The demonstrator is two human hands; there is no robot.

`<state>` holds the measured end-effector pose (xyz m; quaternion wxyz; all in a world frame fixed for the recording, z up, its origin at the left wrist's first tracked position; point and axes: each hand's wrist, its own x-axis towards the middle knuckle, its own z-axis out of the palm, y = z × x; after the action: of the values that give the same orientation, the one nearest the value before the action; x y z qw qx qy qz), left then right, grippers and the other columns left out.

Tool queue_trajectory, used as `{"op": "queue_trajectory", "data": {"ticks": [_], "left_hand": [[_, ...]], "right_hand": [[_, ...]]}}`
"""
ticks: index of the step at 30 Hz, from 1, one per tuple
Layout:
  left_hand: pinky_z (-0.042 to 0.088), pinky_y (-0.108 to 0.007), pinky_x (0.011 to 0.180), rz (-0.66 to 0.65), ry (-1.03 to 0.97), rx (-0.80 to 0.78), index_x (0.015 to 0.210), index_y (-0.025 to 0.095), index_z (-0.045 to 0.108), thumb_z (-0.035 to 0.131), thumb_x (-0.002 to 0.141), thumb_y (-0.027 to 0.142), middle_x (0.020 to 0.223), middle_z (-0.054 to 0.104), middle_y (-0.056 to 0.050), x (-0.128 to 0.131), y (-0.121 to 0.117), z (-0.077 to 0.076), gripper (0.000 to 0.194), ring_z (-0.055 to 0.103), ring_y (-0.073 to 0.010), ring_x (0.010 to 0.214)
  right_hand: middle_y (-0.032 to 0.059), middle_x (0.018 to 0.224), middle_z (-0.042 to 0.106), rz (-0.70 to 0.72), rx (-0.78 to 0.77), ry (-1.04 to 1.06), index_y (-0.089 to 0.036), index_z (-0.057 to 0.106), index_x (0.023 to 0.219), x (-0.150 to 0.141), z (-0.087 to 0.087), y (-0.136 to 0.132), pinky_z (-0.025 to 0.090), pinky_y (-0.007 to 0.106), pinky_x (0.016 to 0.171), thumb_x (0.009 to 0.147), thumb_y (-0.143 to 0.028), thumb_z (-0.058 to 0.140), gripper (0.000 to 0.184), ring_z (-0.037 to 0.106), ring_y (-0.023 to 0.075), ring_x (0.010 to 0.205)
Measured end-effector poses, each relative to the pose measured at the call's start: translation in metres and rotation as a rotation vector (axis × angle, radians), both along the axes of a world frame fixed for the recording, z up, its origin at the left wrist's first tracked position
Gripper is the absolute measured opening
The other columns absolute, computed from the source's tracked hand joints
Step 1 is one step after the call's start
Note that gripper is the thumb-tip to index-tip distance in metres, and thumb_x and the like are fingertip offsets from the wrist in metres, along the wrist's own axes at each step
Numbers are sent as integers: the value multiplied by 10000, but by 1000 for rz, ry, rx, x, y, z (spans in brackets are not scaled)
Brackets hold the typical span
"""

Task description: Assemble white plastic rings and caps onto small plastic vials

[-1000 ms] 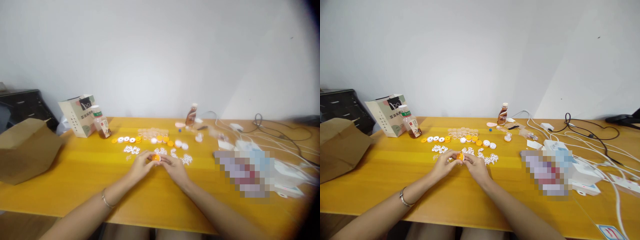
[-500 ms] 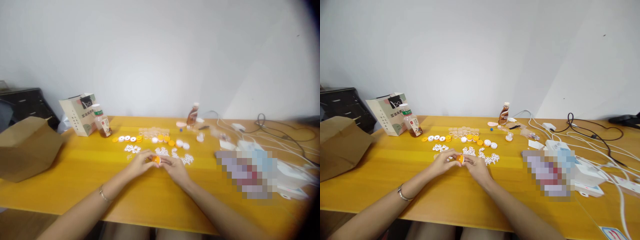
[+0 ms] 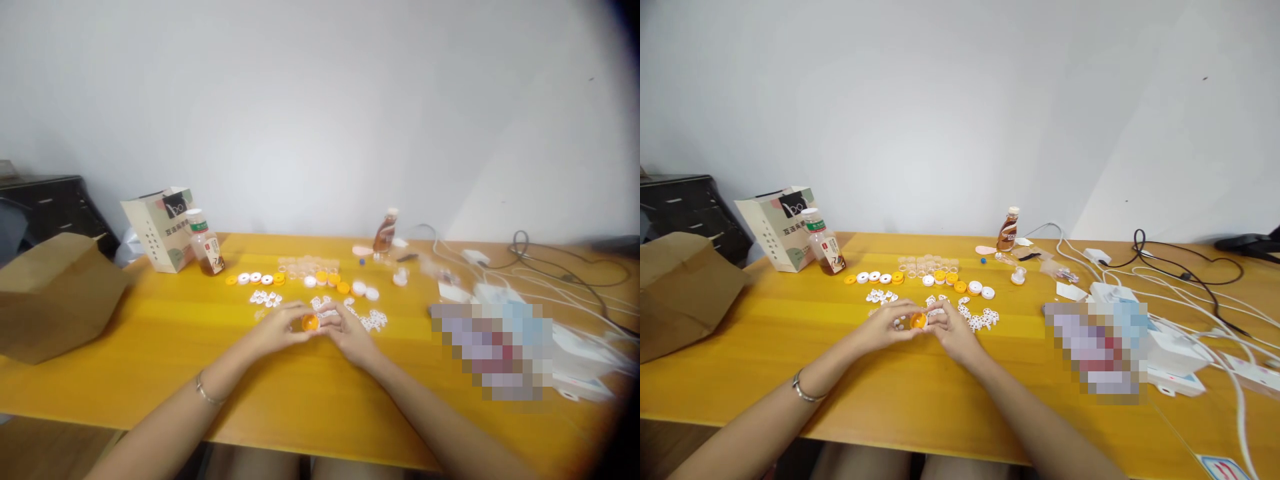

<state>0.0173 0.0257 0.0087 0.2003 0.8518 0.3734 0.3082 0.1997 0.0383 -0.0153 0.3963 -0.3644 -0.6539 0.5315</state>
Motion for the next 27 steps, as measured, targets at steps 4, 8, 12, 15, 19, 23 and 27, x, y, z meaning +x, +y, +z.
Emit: {"op": "queue_trajectory", "data": {"ticks": [4, 8, 12, 15, 19, 23, 27], "left_hand": [[401, -248, 721, 24, 37, 6, 1020, 211, 571, 568, 705, 275, 888, 585, -26, 1, 0, -3, 321, 534, -142, 783], [406, -251, 715, 12, 66, 30, 987, 197, 567, 548, 708, 251, 885, 581, -28, 2, -3, -1, 285, 530, -139, 777], [404, -263, 732, -121, 159, 8, 959, 205, 565, 559, 680, 213, 895, 589, -31, 5, -9, -1, 279, 532, -155, 805], [402, -260, 735, -194, 204, -7, 959, 211, 558, 565, 667, 200, 896, 594, -29, 8, -12, -5, 292, 537, -160, 813], [406, -246, 722, -232, 238, -24, 963, 199, 553, 572, 681, 238, 911, 594, -34, 10, -13, -9, 285, 540, -154, 804], [411, -235, 688, -284, 254, -50, 1009, 194, 549, 601, 682, 372, 916, 592, -48, 12, -16, -6, 376, 542, -149, 783], [409, -248, 706, -196, 210, -5, 1021, 197, 552, 515, 753, 432, 898, 590, -52, 11, -15, -2, 359, 538, -151, 791]], "right_hand": [[-20, 736, 625, 135, 13, -78, -221, 491, 904, 8, 10, 1, 459, 309, 754, 680, -197, 577, 241, 622, 142, 755], [25, 750, 648, -21, 102, -64, -185, 537, 846, 26, 24, 14, 474, 311, 720, 688, -311, 591, 209, 623, 159, 722], [55, 763, 654, -478, 260, -143, -169, 565, 774, 49, 27, 36, 476, 322, 704, 736, -336, 515, 178, 619, 170, 699], [73, 860, 664, -502, 383, -377, -178, 610, 805, 59, 15, 48, 456, 342, 754, 738, -280, 508, 159, 613, 198, 789], [72, 927, 662, -336, 507, -594, -200, 637, 864, 59, -7, 58, 432, 339, 790, 749, -204, 479, 195, 593, 211, 867], [60, 887, 668, -193, 573, -689, -198, 640, 854, 57, -16, 65, 435, 308, 748, 775, -192, 431, 223, 594, 195, 827], [55, 861, 665, -194, 609, -753, -191, 638, 829, 59, -17, 68, 429, 284, 708, 777, -205, 429, 216, 590, 185, 796]]}}
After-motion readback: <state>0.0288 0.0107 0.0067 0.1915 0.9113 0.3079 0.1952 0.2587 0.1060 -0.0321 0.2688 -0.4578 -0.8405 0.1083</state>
